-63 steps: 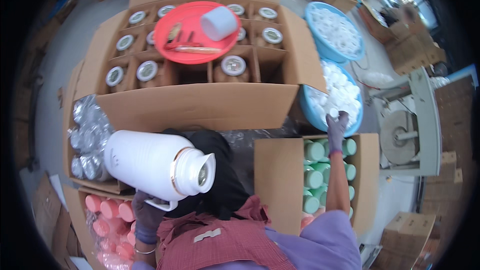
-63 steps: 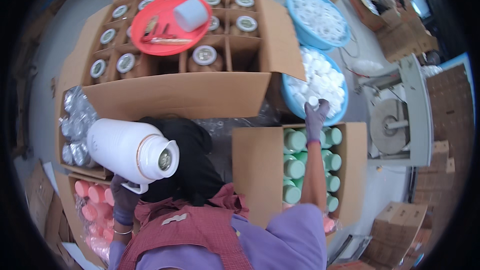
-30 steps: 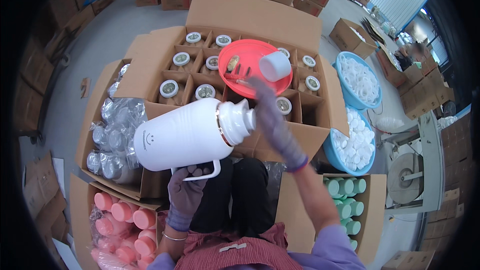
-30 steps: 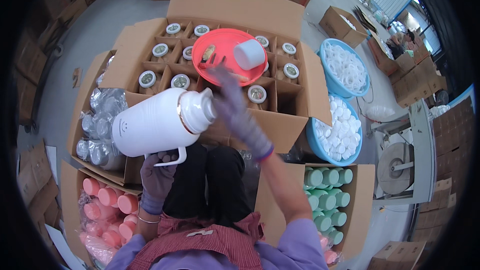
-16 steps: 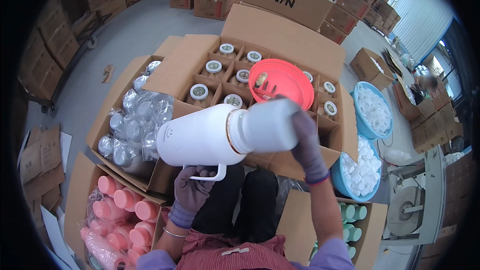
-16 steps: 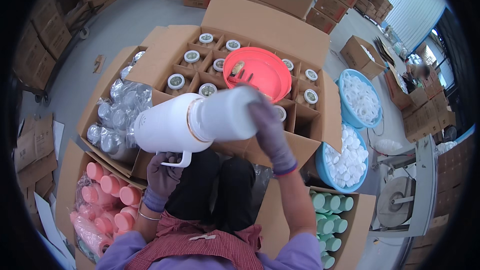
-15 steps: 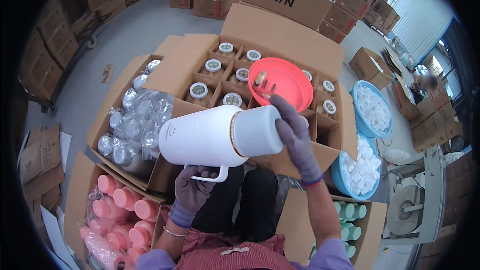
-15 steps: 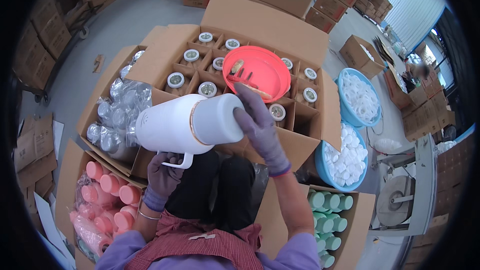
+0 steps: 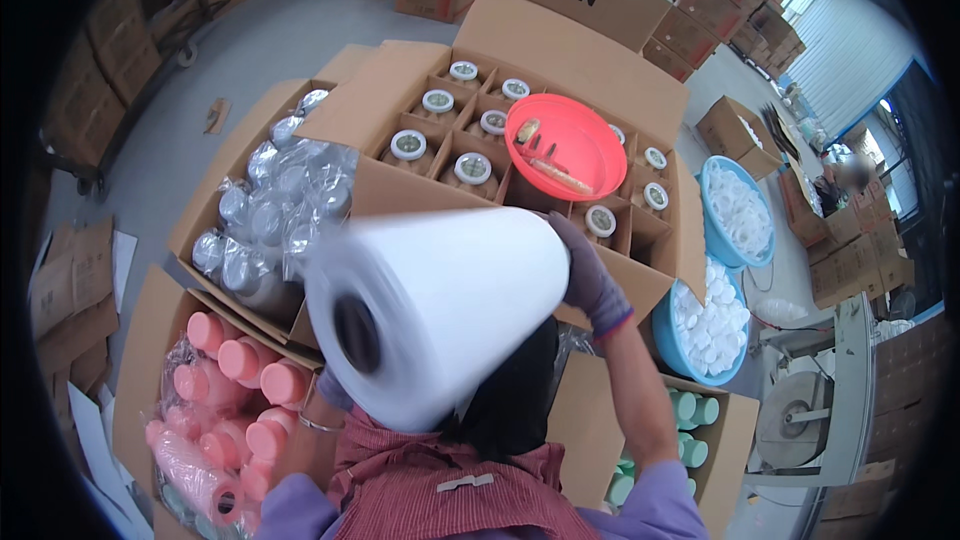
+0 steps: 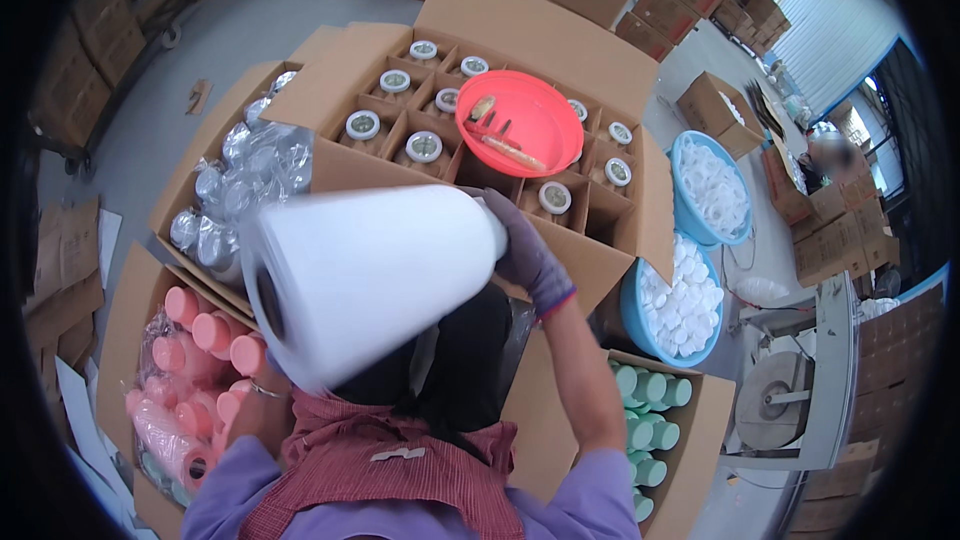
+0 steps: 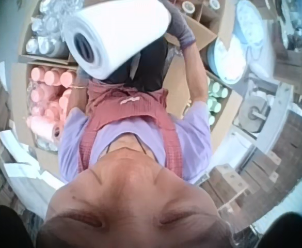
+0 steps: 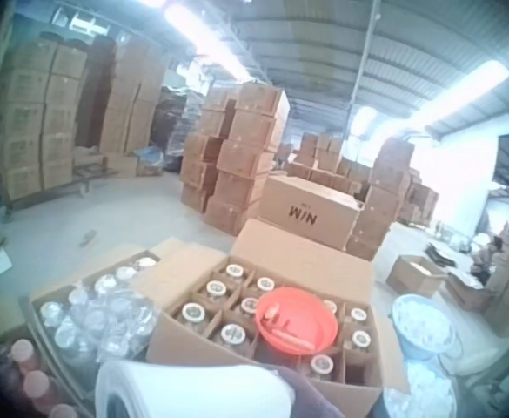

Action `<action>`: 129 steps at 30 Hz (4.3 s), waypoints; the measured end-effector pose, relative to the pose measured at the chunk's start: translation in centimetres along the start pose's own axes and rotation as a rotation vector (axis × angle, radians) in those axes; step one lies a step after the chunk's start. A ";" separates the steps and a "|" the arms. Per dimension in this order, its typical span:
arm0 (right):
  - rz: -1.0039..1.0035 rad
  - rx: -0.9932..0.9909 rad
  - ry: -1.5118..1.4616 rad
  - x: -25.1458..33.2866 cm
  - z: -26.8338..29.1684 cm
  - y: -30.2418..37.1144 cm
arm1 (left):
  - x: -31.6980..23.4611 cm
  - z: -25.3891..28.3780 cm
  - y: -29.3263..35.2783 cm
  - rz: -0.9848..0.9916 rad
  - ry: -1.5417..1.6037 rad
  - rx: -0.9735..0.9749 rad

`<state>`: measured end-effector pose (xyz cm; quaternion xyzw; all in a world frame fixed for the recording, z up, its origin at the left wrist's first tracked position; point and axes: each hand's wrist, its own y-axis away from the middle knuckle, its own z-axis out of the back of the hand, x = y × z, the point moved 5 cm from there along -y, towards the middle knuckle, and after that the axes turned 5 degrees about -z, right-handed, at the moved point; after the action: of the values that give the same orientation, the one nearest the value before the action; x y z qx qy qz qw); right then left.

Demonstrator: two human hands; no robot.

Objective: The person assembles thermos bottles by placing white sealing rings onto metal-lined openings, inserting glass liners, and screwing on colored lids. They then wrap each completed unit in plastic and place it into a cardboard box.

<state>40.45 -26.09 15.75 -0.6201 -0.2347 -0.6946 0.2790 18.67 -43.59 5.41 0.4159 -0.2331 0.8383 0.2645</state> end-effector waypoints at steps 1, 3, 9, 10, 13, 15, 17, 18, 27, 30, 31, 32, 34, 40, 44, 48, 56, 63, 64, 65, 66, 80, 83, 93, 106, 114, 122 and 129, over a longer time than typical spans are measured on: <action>-0.241 0.051 -0.465 -1.3 0.3 -0.6 | 5.9 2.5 -2.8 0.136 0.765 -0.235; -0.519 0.108 -0.319 -2.9 2.6 -1.3 | 8.1 3.1 -4.6 0.249 1.447 -0.469; -0.286 0.422 0.458 -0.3 -3.4 -1.5 | -2.6 4.8 3.0 0.144 1.433 -0.185; -0.451 0.441 0.314 0.8 -5.1 -0.8 | -3.0 5.2 4.8 0.169 1.551 -0.180; -0.427 0.415 0.353 2.0 -5.7 1.3 | 1.5 0.5 7.4 0.332 1.816 -0.315; -0.483 0.301 0.396 1.7 -5.9 1.9 | 5.3 -6.3 9.7 0.963 1.656 -0.281; -0.501 0.237 0.457 1.8 -5.7 1.6 | 7.7 -15.6 14.6 1.183 1.049 -0.024; -0.456 0.245 0.455 2.1 -5.8 1.3 | 7.2 -20.3 18.4 1.259 0.623 0.296; -0.270 0.227 0.426 1.9 -3.6 -0.6 | 12.3 -27.0 28.4 1.917 1.148 -0.063; -0.349 0.153 0.408 1.9 -4.4 -2.8 | 20.5 -19.3 19.8 1.952 1.722 -0.912; -0.262 0.142 0.418 2.7 -5.9 -4.2 | 22.5 -17.6 17.6 1.520 2.006 -0.945; -0.183 0.114 0.435 3.7 -7.6 -5.8 | 24.3 -15.6 13.2 1.125 2.504 -1.011; 0.059 0.035 0.382 5.2 -11.0 -9.2 | 25.7 -11.2 4.9 0.686 2.899 -0.969; -0.160 0.018 -0.296 4.5 -9.7 -16.1 | 26.8 -5.2 -6.7 0.497 2.470 -1.034; -0.258 -0.097 -0.511 2.9 2.5 -13.4 | 20.2 -5.1 -4.6 0.264 1.597 -0.425; 0.001 -0.463 -0.523 2.9 6.2 -7.1 | 11.5 -7.4 -8.6 0.575 1.470 -0.277; 0.052 -0.934 1.145 -3.9 2.5 5.1 | 5.0 -3.6 -11.1 0.947 2.627 -0.704; 0.137 -0.846 0.784 -3.6 -7.5 15.1 | 0.0 1.2 -0.7 0.879 1.834 -0.414; 0.128 -0.806 0.758 -3.7 -9.0 16.0 | -1.2 1.6 0.7 0.872 1.838 -0.352; 0.063 -0.784 0.746 -5.2 -10.0 17.5 | -1.9 2.0 2.1 0.855 1.835 -0.299; 0.008 -0.766 0.748 -7.2 -10.8 19.3 | -3.4 2.5 4.1 0.771 1.883 -0.211; -0.035 0.027 0.762 -16.0 -15.6 29.7 | -0.4 1.8 5.7 0.717 2.163 0.272; -0.218 0.033 0.549 -13.1 -16.0 24.5 | -4.8 0.2 14.8 0.852 2.668 0.065; 0.556 0.500 0.699 -6.5 -32.9 1.4 | -8.1 4.3 40.8 2.160 1.847 -1.219; 0.240 0.551 0.748 -11.9 -28.7 3.4 | -13.3 -3.6 46.4 2.534 1.487 0.122; 0.234 0.529 0.774 -11.7 -29.6 3.6 | -12.9 0.0 37.9 1.782 0.763 0.575; 0.241 0.374 0.433 -6.7 -32.2 3.3 | 2.0 8.2 28.9 1.577 0.602 0.449; -0.468 0.328 -0.517 -6.6 -29.6 0.4 | 17.9 16.1 22.1 1.765 0.978 -0.467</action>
<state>19.58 -45.67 5.63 -0.6514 -0.5406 -0.5136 0.1402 4.67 -65.56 25.12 -0.3505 -0.4789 0.7451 -0.3044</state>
